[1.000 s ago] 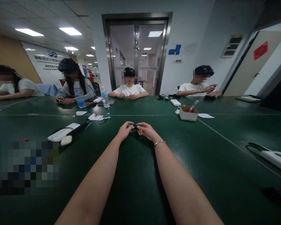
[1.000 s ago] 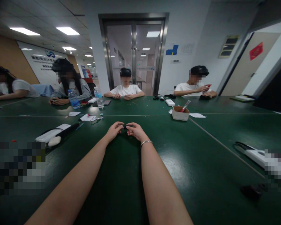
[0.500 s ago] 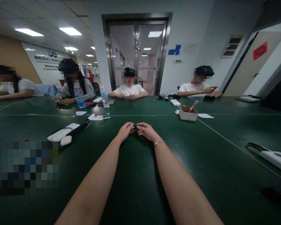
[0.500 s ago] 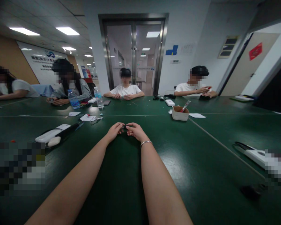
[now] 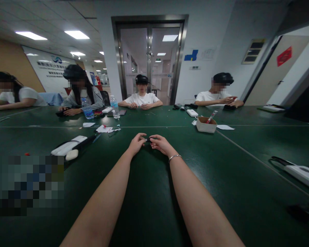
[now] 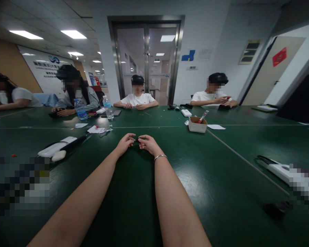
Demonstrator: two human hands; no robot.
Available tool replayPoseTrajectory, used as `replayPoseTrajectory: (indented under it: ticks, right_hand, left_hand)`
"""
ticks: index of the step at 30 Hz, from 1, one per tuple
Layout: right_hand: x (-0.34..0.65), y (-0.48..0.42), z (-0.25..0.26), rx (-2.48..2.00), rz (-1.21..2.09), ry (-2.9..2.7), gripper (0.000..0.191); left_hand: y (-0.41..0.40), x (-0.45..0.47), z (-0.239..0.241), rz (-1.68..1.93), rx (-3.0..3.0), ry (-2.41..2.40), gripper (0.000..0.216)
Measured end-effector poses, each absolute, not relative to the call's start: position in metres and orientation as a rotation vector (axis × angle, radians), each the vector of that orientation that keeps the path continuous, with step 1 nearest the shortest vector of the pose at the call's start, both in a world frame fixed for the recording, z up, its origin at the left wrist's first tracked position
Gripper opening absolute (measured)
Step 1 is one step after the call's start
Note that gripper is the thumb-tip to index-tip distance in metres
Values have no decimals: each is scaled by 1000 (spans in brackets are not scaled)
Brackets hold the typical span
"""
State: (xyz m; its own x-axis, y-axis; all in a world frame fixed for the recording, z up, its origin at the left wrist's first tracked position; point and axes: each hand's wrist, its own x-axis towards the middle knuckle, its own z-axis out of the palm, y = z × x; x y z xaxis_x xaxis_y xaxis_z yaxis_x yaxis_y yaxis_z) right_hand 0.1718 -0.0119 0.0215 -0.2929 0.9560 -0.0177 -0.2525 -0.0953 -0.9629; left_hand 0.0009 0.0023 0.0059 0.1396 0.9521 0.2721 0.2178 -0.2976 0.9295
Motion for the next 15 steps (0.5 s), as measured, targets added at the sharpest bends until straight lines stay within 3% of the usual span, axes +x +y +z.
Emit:
replayPoseTrajectory:
  ticks: [15]
  right_hand:
    - [171,-11,22,-915,1577,-1177,18]
  left_hand:
    - [2,3,6,1223,1614,1137,26]
